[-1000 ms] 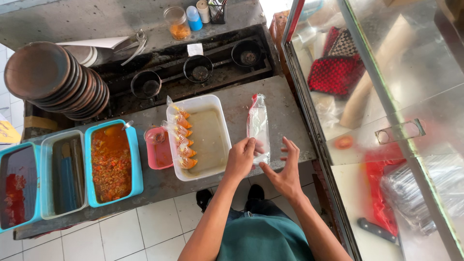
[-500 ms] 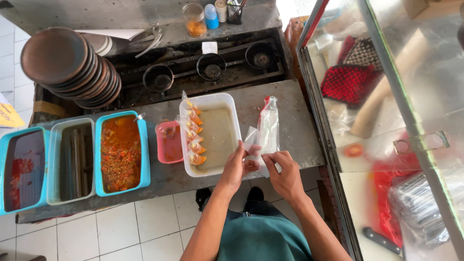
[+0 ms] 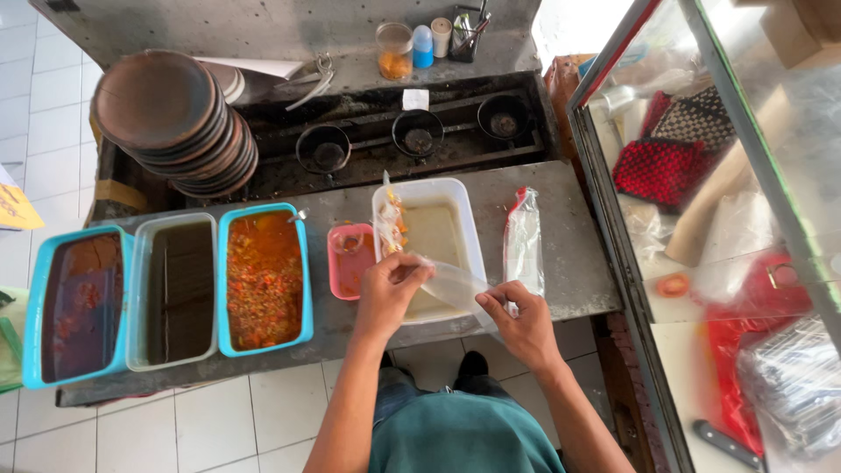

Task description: The person prepares small food items by hand, places them into plastic bags, adds liquid from a bottle and a smaller container, and ties the bags closed using rubber bands.

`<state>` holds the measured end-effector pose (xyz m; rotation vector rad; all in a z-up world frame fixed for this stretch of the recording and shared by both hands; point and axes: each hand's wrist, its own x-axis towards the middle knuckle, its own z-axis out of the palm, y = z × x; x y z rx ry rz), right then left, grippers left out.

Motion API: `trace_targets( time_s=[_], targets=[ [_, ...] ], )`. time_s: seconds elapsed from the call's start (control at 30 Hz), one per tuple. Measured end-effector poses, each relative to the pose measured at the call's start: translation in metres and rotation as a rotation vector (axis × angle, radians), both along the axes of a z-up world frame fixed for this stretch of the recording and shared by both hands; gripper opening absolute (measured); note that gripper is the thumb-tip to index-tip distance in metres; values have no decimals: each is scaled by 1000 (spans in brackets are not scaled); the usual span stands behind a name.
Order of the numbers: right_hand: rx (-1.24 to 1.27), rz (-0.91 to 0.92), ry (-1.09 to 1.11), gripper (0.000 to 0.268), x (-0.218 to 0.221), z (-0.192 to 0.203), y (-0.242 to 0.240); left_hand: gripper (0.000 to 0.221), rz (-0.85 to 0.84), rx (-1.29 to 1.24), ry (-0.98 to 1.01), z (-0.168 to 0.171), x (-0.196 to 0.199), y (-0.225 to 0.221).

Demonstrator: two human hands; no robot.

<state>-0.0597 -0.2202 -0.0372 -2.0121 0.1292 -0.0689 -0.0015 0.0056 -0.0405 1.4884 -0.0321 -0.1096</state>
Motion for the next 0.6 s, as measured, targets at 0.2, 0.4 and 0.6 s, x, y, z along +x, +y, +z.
trace_targets(
  time_s=[0.2, 0.4, 0.6],
  targets=[
    [104, -26, 118, 29, 6, 4, 34, 20, -45, 1, 104, -8, 13, 88],
    [205, -87, 138, 28, 16, 8, 78, 19, -232, -146, 56, -4, 7, 139],
    [220, -152, 147, 30, 19, -6, 106, 24, -310, -198, 209, 20, 18, 171]
  ],
)
